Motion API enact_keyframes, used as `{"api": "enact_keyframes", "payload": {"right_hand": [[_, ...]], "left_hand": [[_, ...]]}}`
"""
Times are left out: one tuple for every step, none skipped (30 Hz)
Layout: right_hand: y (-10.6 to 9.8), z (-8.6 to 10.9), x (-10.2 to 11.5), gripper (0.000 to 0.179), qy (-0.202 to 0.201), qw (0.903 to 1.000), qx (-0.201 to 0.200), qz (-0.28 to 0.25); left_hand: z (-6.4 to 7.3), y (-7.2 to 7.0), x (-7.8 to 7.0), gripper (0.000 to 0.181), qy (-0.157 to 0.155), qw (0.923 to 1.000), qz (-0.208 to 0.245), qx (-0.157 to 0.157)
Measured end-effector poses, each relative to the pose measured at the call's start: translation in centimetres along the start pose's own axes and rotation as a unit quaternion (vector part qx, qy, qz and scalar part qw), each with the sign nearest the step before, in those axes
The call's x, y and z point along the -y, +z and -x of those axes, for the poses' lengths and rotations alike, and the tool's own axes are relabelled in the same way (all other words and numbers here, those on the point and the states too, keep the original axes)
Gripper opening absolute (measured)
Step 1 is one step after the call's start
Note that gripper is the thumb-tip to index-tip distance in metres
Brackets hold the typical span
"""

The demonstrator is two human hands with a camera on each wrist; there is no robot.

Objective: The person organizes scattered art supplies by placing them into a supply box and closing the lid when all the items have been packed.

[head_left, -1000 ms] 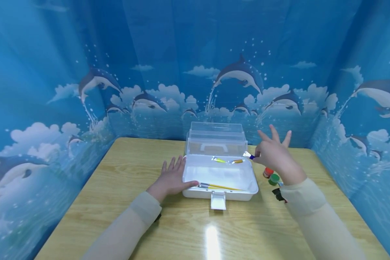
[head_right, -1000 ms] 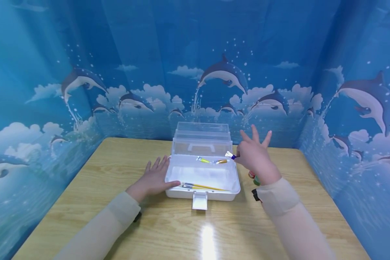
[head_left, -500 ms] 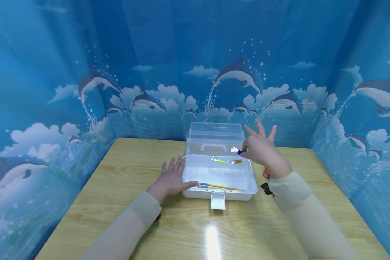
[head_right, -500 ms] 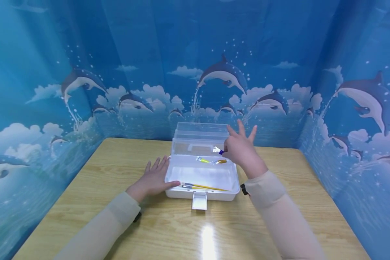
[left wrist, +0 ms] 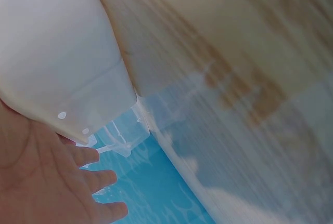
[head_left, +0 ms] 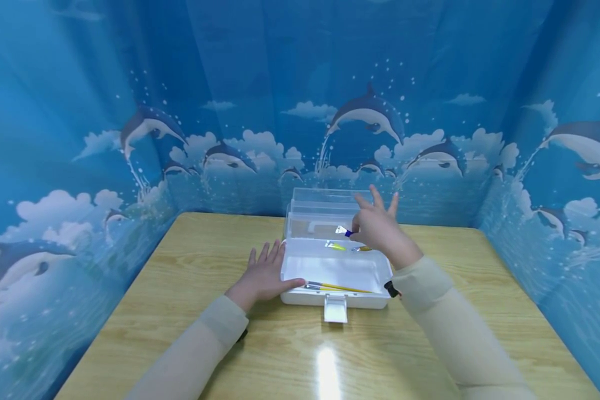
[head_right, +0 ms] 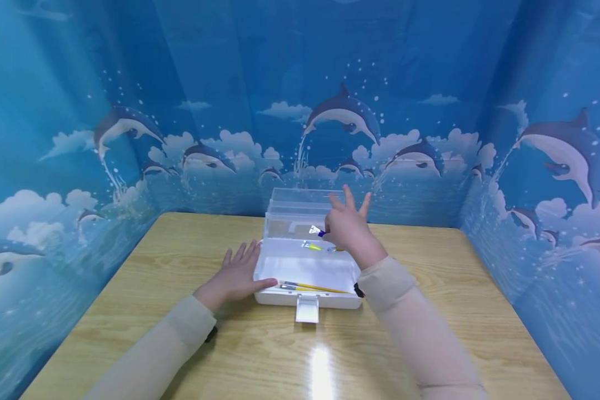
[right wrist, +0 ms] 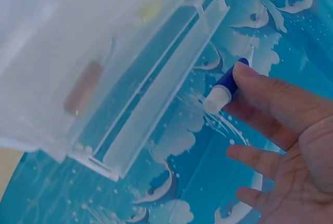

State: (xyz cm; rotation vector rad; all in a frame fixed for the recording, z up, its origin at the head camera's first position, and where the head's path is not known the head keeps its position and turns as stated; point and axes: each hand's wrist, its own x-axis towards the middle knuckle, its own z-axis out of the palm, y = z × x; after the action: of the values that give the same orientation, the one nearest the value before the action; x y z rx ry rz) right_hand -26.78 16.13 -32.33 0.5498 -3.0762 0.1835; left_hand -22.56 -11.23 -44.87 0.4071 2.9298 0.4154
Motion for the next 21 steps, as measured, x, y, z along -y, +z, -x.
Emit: {"api": "enact_keyframes", "payload": {"right_hand": [[0.1, -0.1, 0.2, 0.018, -0.001, 1.0, -0.001, 0.0], [0.3, -0.3, 0.3, 0.018, -0.001, 1.0, 0.0, 0.001], [0.4, -0.5, 0.5, 0.018, -0.002, 1.0, 0.0, 0.001], [0.6, -0.6, 0.6, 0.018, -0.003, 1.0, 0.0, 0.003], [0.7, -0.8, 0.8, 0.017, -0.005, 1.0, 0.001, 0.004], [0.9, -1.0, 0.9, 0.016, -0.008, 1.0, 0.001, 0.005], [1.0, -1.1, 1.1, 0.015, -0.011, 0.9999, 0.001, 0.006], [1.1, -1.3, 1.2, 0.013, -0.014, 0.9999, 0.001, 0.006], [1.3, -1.5, 1.3, 0.012, -0.018, 0.9998, 0.001, 0.007], [1.4, -1.6, 1.5, 0.012, -0.021, 0.9997, 0.002, 0.007], [1.6, -1.8, 1.6, 0.011, -0.026, 0.9996, 0.003, 0.007], [1.7, -2.0, 1.7, 0.011, -0.029, 0.9996, 0.004, 0.007], [1.9, -2.1, 1.8, 0.011, -0.031, 0.9995, 0.005, 0.009], [2.1, -2.3, 1.9, 0.011, -0.033, 0.9994, 0.008, 0.01], [2.3, -2.4, 2.0, 0.011, -0.035, 0.9993, 0.01, 0.012], [2.4, -2.5, 2.1, 0.011, -0.037, 0.9992, 0.012, 0.014], [2.6, -2.6, 2.2, 0.011, -0.039, 0.999, 0.013, 0.017], [2.7, -2.7, 2.3, 0.011, -0.04, 0.9989, 0.013, 0.02], [2.9, -2.8, 2.4, 0.011, -0.042, 0.9988, 0.014, 0.023], [3.0, -2.9, 2.5, 0.01, -0.042, 0.9987, 0.014, 0.023], [3.1, -3.0, 2.6, 0.01, -0.045, 0.9986, 0.013, 0.027]], "left_hand": [[0.0, 0.0, 0.0, 0.11, 0.001, 1.0, -0.001, 0.0], [0.0, 0.0, 0.0, 0.11, 0.0, 1.0, -0.001, 0.001], [0.0, 0.0, 0.0, 0.11, 0.0, 1.0, -0.002, 0.001], [0.0, 0.0, 0.0, 0.11, -0.001, 1.0, -0.002, 0.002], [0.0, 0.0, 0.0, 0.11, -0.002, 1.0, -0.002, 0.003], [0.0, 0.0, 0.0, 0.11, -0.003, 1.0, -0.002, 0.003], [0.0, 0.0, 0.0, 0.11, -0.004, 1.0, -0.002, 0.003], [0.0, 0.0, 0.0, 0.111, -0.006, 1.0, -0.002, 0.003], [-0.1, 0.0, 0.0, 0.111, -0.007, 1.0, -0.001, 0.003], [-0.1, 0.0, -0.1, 0.111, -0.009, 1.0, 0.0, 0.004], [-0.1, 0.0, -0.1, 0.111, -0.011, 0.9999, 0.001, 0.004], [-0.2, 0.0, -0.1, 0.112, -0.012, 0.9999, 0.002, 0.004], [-0.2, 0.0, -0.1, 0.112, -0.013, 0.9999, 0.004, 0.003], [-0.2, 0.0, -0.1, 0.112, -0.013, 0.9999, 0.007, 0.003], [-0.2, 0.0, -0.1, 0.112, -0.013, 0.9999, 0.009, 0.002], [-0.2, 0.1, -0.1, 0.112, -0.011, 0.9999, 0.01, 0.002], [-0.2, 0.1, -0.1, 0.112, -0.011, 0.9999, 0.01, 0.001], [-0.3, 0.1, -0.1, 0.112, -0.009, 0.9999, 0.011, 0.0], [-0.3, 0.2, 0.0, 0.112, -0.008, 0.9999, 0.011, -0.001], [-0.3, 0.2, 0.0, 0.112, -0.007, 0.9999, 0.011, 0.0], [-0.3, 0.3, 0.1, 0.112, -0.007, 0.9999, 0.01, -0.001]]}}
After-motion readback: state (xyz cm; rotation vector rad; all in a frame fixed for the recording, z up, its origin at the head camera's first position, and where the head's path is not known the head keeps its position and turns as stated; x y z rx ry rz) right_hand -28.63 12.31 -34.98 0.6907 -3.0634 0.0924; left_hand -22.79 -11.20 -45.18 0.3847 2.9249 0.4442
